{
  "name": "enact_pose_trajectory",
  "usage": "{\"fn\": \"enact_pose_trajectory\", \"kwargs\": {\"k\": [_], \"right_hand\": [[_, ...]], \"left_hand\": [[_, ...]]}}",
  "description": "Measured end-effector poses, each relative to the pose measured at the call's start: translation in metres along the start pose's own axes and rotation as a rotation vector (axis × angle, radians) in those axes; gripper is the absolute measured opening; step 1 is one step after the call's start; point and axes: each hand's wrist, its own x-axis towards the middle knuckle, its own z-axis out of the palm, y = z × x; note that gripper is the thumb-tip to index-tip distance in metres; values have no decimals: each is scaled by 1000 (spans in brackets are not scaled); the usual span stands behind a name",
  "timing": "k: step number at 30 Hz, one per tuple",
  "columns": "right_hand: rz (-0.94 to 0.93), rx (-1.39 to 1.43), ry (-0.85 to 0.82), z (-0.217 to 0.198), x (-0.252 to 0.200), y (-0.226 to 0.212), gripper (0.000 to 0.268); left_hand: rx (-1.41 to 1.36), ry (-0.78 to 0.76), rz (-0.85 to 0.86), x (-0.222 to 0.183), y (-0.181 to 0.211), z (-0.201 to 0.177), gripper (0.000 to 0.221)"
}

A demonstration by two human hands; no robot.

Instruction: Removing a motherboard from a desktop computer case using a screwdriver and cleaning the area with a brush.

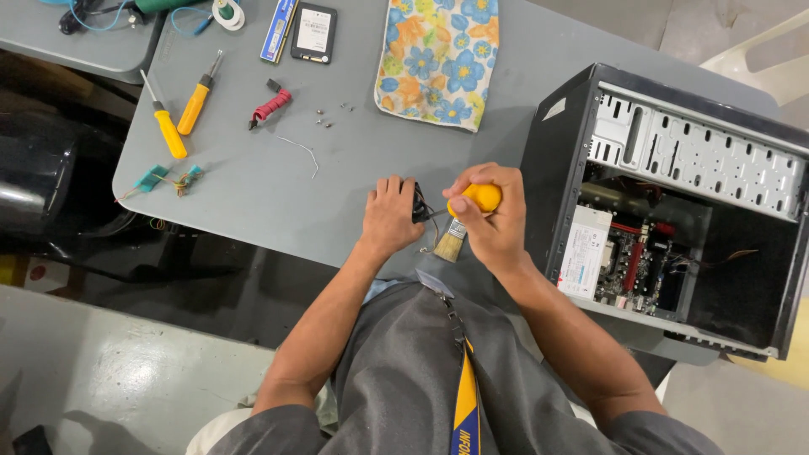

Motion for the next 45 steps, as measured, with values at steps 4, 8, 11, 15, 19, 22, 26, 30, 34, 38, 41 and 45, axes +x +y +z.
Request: {"fn": "enact_pose_trajectory", "kwargs": {"k": [4,8,11,15,19,22,26,30,34,38,41,45], "right_hand": [[-47,116,-16,2,-7,5,25],[-84,-11,-85,-2,-5,-5,34],[-40,3,-109,-4,-3,-11,37],[42,234,-60,3,-9,-4,36],[75,416,-38,8,-12,3,28],[54,473,-47,7,-15,12,22],[1,361,-37,6,-11,7,27],[43,213,-55,4,-4,-8,29],[96,281,-62,7,4,-9,38],[63,498,-48,11,4,2,31],[-2,461,-58,12,5,8,30],[-39,174,-56,7,14,2,30]], "left_hand": [[-9,10,-4,-1,0,2,83],[-43,19,-5,-3,1,-3,79],[-65,38,4,-4,4,-8,71],[-105,25,-56,-7,12,-20,57],[-124,38,-56,-7,11,-12,63],[-123,21,-65,-7,11,-14,67],[-125,1,-74,-3,7,-9,72],[-113,2,-64,-3,2,-5,77],[-111,-25,-85,-2,7,-16,77],[-158,-61,-112,-3,12,-24,77],[-159,-83,-123,0,10,-21,81],[-153,-40,-118,0,5,-16,83]]}}
